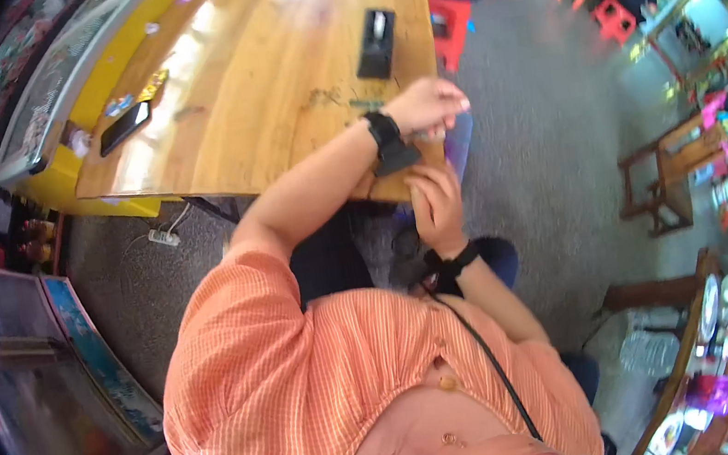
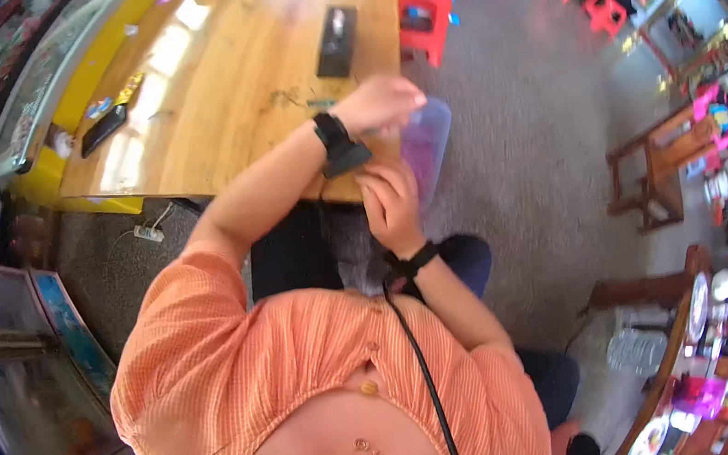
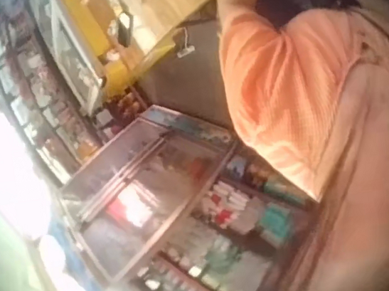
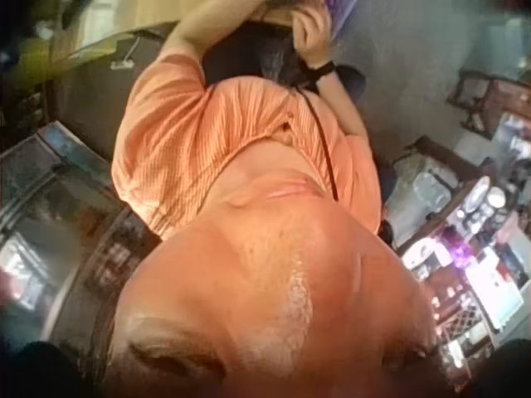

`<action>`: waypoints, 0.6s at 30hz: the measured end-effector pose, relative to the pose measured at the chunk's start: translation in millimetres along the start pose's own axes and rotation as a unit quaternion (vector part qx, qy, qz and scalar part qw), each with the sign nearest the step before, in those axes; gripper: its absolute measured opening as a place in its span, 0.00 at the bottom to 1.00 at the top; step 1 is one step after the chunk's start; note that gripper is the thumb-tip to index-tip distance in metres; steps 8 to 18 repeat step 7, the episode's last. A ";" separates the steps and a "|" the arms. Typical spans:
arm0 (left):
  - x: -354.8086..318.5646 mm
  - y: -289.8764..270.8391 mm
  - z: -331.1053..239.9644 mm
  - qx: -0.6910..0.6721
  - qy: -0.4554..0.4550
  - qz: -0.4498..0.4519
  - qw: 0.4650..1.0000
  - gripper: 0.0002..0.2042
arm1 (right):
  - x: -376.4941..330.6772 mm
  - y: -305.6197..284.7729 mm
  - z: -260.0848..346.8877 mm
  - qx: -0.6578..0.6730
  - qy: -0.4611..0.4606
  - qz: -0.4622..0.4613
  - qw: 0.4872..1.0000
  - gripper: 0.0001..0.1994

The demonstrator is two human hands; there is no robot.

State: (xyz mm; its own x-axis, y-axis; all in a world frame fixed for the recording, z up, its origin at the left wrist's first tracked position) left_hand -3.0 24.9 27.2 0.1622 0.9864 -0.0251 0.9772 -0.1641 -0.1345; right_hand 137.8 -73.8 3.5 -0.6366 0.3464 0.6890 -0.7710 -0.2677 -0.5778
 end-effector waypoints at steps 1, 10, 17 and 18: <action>-5.1 -1.9 -6.9 -0.005 0.032 -0.003 0.999 0.12 | 1.9 1.5 -4.0 0.014 -0.004 0.014 1.000 0.07; -44.6 -44.2 -53.0 -0.029 0.066 -0.027 0.997 0.15 | -4.2 2.9 -8.2 0.020 0.008 0.021 1.000 0.08; -44.6 -44.2 -53.0 -0.029 0.066 -0.027 0.997 0.15 | -4.2 2.9 -8.2 0.020 0.008 0.021 1.000 0.08; -44.6 -44.2 -53.0 -0.029 0.066 -0.027 0.997 0.15 | -4.2 2.9 -8.2 0.020 0.008 0.021 1.000 0.08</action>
Point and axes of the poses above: each hand's wrist, its own x-axis towards the middle knuckle, its own y-axis out of the palm, z = x × y, the point moved 7 cm from there along x, towards the middle knuckle, and after that the axes turned 9 degrees about z, right-handed, at the moved point
